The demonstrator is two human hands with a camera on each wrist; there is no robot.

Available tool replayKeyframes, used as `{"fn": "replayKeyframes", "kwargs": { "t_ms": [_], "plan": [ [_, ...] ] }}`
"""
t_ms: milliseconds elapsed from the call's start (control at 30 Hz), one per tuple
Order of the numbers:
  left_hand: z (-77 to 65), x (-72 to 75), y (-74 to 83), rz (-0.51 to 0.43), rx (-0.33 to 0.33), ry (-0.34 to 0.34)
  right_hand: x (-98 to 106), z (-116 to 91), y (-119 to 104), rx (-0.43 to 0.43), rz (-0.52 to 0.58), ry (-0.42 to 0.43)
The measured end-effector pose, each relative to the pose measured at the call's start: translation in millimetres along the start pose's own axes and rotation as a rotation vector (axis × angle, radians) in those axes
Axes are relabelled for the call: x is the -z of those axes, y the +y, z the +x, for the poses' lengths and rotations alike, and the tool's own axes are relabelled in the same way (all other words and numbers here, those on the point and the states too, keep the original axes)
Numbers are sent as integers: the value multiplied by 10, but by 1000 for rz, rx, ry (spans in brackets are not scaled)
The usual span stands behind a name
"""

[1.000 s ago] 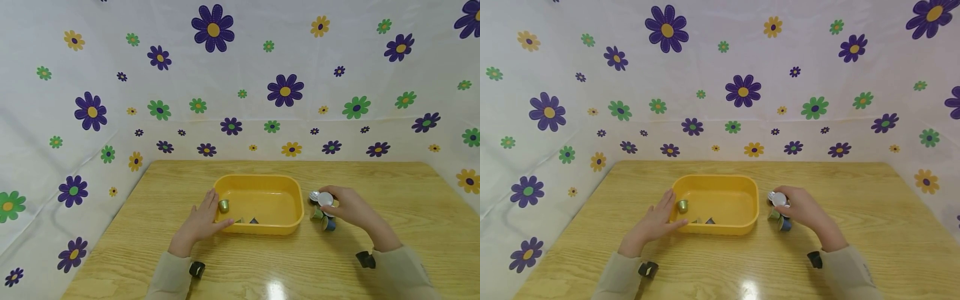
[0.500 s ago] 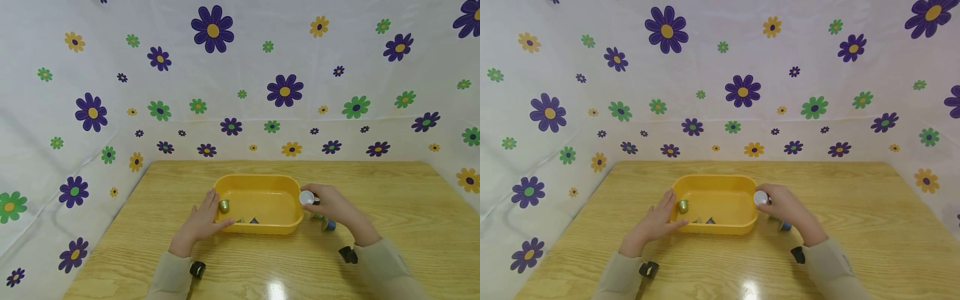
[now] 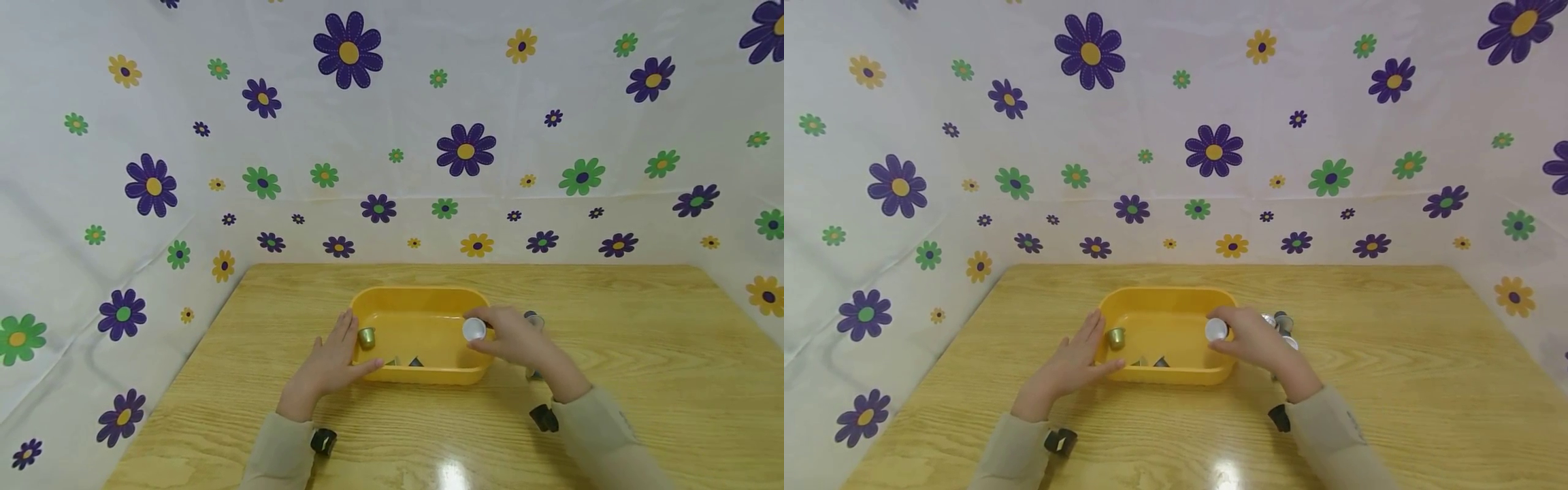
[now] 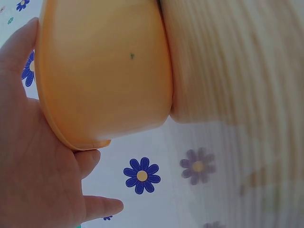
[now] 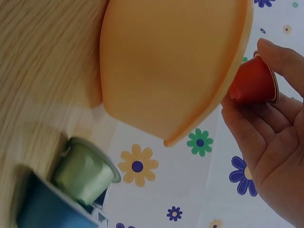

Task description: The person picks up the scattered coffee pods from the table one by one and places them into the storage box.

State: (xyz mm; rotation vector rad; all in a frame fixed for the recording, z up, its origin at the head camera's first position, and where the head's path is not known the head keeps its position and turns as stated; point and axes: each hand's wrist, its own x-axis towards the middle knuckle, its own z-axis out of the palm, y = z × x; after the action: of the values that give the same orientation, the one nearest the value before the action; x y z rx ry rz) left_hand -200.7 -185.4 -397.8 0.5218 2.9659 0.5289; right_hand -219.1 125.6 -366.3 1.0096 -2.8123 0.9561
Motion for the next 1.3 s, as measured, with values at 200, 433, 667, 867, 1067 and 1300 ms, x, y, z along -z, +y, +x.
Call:
{"fn": "replayKeyframes", "kwargs": {
  "t_ms": [200,433,667,867,1067,1300],
  "plan": [
    [-14,-3,8,-7,-7,-4,-74,38,-59,-13,20,-27],
    [-7,-15,-1,-8,-6,-4,-105,68,-89,-18,7,-29],
    [2,-26,-10,-5,-7,-3,-118,85,-107,-15,10,-33],
    [-4,-14,-5,-14,0,-2,-145,103,-97,0,22,-50],
    [-11,2,7,-10,-6,0,-190,108,-72,2,9,-81],
    [-12,-1,6,-16,1,0,-235,102,-64,-8,-2,-100]
  ]
}}
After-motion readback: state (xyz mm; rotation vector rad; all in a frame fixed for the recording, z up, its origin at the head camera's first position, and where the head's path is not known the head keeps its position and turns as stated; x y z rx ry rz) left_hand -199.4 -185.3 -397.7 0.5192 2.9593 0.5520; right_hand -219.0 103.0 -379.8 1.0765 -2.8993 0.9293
